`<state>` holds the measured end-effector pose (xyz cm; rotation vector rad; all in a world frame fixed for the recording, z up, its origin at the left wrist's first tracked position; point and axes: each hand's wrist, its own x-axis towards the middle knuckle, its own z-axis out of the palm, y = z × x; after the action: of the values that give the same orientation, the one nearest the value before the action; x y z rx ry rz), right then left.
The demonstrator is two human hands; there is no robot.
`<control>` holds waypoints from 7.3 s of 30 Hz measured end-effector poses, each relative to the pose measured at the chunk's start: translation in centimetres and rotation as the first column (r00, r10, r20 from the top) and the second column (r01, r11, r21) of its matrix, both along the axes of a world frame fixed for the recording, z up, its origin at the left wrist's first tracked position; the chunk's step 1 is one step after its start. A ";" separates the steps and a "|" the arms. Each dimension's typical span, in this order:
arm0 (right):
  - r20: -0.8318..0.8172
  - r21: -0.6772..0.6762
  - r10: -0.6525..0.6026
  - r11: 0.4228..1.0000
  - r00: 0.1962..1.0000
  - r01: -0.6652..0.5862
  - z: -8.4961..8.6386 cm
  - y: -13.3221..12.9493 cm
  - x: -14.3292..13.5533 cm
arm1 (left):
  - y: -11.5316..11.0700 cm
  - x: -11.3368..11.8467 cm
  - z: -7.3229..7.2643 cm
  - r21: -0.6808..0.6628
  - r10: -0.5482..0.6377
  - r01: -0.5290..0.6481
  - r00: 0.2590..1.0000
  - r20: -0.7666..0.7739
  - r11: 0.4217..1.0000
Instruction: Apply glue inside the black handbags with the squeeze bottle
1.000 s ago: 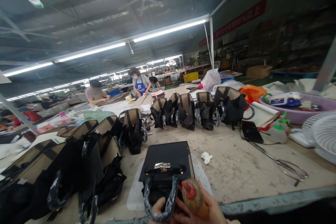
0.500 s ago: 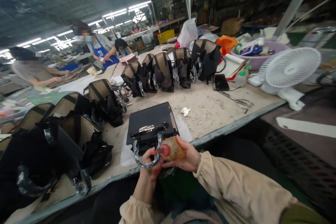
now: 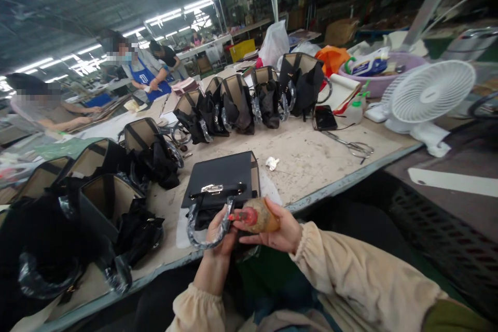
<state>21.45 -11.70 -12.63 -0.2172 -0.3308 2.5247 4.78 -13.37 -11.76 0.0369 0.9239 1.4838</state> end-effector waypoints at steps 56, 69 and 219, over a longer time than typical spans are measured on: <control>0.386 0.921 -0.905 0.366 0.177 -0.135 2.1 4.1 7.0 | -0.1 -3.0 -1.7 0.128 0.378 -0.361 0.913 -0.153 0.924; 0.444 0.896 -0.872 0.428 0.205 -0.121 1.8 4.3 7.2 | 0.0 -3.3 -2.3 0.161 0.374 -0.346 0.904 -0.208 0.924; 0.302 0.937 -0.949 0.313 -0.092 -0.157 -1.7 9.0 5.7 | -0.7 -4.6 -1.9 0.103 0.303 -0.285 0.888 -0.346 0.953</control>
<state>27.12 -2.70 -14.31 -1.3650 -1.5412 0.6500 0.18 -14.08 -13.62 0.2194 1.2276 1.8206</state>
